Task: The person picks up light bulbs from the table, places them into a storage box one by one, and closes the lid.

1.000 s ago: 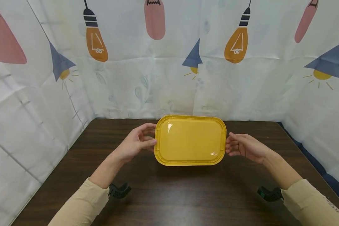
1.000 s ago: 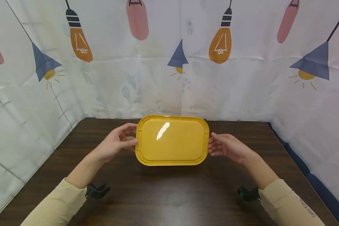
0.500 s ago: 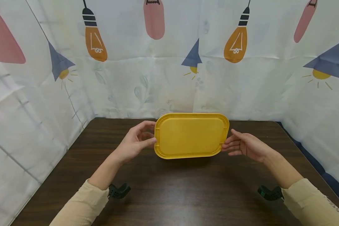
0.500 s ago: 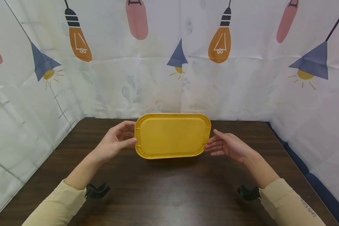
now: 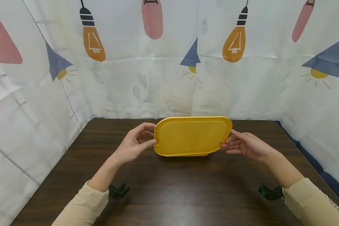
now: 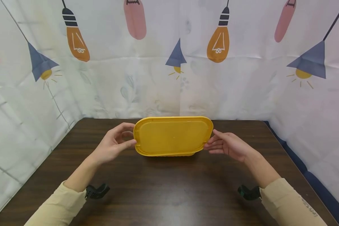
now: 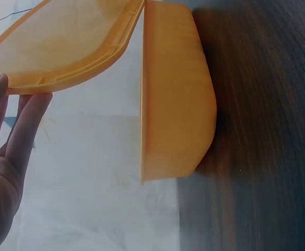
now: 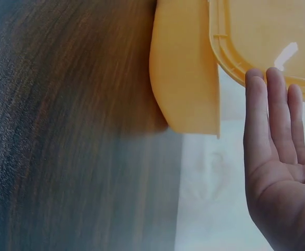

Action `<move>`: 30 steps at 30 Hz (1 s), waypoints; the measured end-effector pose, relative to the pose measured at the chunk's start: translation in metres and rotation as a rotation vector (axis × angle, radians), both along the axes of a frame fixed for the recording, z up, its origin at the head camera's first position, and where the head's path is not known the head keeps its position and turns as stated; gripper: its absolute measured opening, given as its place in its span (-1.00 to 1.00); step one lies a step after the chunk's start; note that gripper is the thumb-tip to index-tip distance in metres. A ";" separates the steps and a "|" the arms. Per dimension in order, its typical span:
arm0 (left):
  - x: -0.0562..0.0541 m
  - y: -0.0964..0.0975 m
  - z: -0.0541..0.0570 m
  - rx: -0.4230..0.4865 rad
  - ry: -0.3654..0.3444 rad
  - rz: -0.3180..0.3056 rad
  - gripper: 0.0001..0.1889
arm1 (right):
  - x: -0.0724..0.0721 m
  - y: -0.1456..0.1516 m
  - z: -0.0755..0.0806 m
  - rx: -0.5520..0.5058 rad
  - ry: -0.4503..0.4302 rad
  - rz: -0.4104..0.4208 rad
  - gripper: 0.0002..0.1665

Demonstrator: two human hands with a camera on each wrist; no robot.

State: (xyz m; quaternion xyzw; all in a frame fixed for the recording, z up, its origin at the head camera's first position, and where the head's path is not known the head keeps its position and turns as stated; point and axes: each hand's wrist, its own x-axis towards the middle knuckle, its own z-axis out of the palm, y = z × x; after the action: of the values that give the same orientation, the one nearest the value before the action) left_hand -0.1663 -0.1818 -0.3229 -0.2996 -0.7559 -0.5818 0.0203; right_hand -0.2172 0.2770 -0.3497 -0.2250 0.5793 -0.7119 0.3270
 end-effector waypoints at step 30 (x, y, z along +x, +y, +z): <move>-0.007 0.006 -0.014 -0.014 0.435 -0.023 -0.50 | 0.002 0.004 0.007 0.078 0.013 -0.030 -0.48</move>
State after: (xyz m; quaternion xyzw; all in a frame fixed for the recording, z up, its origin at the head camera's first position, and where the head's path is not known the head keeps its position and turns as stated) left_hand -0.1736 -0.1757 -0.3368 -0.4269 -0.7343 -0.4983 0.1739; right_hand -0.2155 0.2806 -0.3425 -0.2078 0.6121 -0.6922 0.3210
